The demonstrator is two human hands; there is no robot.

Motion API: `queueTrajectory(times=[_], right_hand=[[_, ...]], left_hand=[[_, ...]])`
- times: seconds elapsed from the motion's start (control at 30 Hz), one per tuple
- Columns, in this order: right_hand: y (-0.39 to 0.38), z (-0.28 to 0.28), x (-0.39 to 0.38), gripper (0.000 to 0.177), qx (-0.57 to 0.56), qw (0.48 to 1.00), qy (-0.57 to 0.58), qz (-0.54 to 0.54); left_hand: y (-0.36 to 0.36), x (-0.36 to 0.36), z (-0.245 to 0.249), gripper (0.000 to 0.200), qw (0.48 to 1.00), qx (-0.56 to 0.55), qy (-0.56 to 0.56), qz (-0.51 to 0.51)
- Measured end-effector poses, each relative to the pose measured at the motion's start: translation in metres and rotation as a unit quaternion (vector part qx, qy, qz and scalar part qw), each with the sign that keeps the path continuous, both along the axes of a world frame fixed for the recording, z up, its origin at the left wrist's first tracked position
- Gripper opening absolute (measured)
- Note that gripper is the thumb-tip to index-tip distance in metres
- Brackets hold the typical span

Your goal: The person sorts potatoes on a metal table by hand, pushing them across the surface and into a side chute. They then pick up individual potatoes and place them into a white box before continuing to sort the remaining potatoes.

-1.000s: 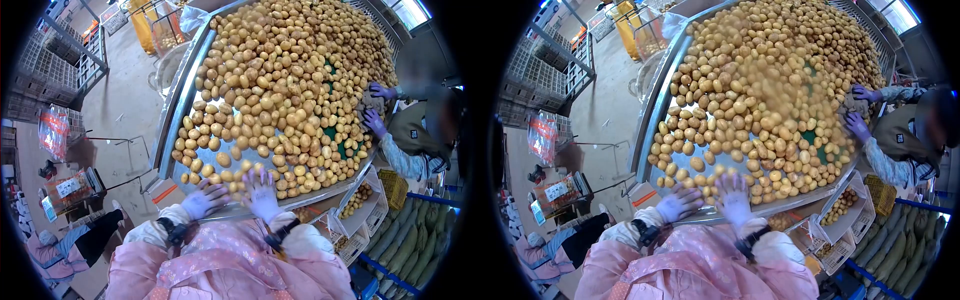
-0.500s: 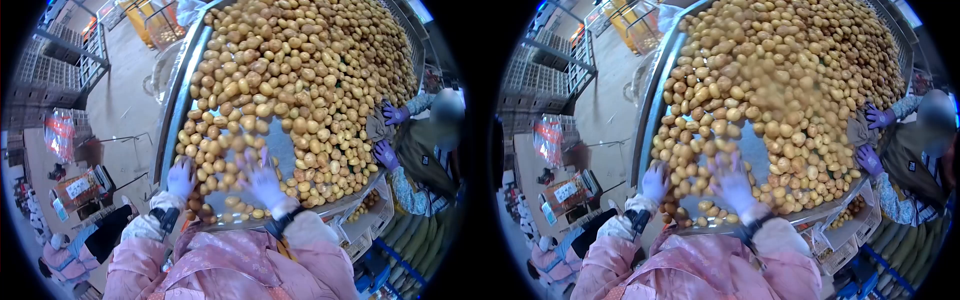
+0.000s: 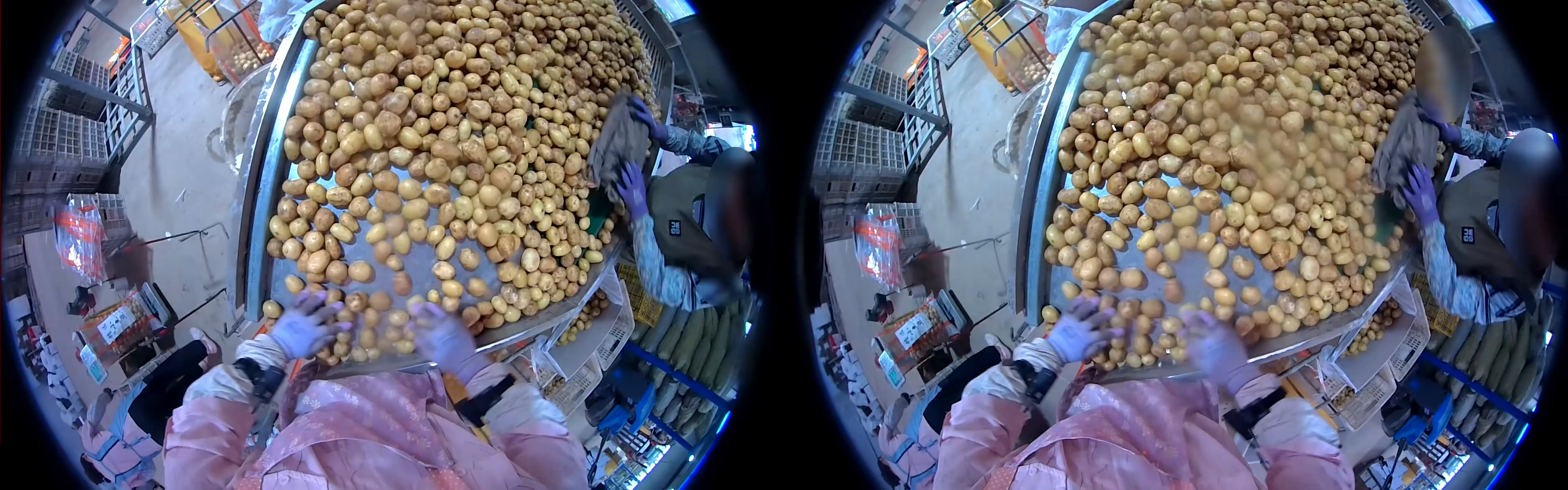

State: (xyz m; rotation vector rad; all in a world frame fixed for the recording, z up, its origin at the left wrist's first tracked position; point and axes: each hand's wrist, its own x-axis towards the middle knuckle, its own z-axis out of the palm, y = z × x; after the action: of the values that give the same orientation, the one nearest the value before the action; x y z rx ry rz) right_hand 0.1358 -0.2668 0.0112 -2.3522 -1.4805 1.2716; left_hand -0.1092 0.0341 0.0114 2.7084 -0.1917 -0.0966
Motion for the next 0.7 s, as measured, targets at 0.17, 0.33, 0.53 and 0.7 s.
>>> queueTrajectory(times=[0.17, 0.33, 0.53, 0.7], right_hand=[[0.026, -0.025, 0.112, 0.066, 0.244, 0.818, -0.403, -0.331], [0.093, -0.05, 0.07, 0.069, 0.213, 0.884, -0.306, -0.284], [-0.009, 0.0, -0.025, 0.062, 0.191, 0.954, -0.208, -0.103], [-0.003, -0.027, -0.075, 0.055, 0.281, 0.754, 0.268, -0.53]], left_hand=[[0.028, -0.01, 0.006, 0.044, 0.99, -0.01, 0.025, 0.139], [-0.013, 0.083, -0.005, 0.051, 0.973, -0.001, 0.078, 0.215], [-0.019, 0.093, -0.003, 0.059, 0.956, -0.005, 0.177, 0.233], [-0.09, 0.107, 0.02, 0.077, 0.969, -0.154, 0.078, 0.174]])
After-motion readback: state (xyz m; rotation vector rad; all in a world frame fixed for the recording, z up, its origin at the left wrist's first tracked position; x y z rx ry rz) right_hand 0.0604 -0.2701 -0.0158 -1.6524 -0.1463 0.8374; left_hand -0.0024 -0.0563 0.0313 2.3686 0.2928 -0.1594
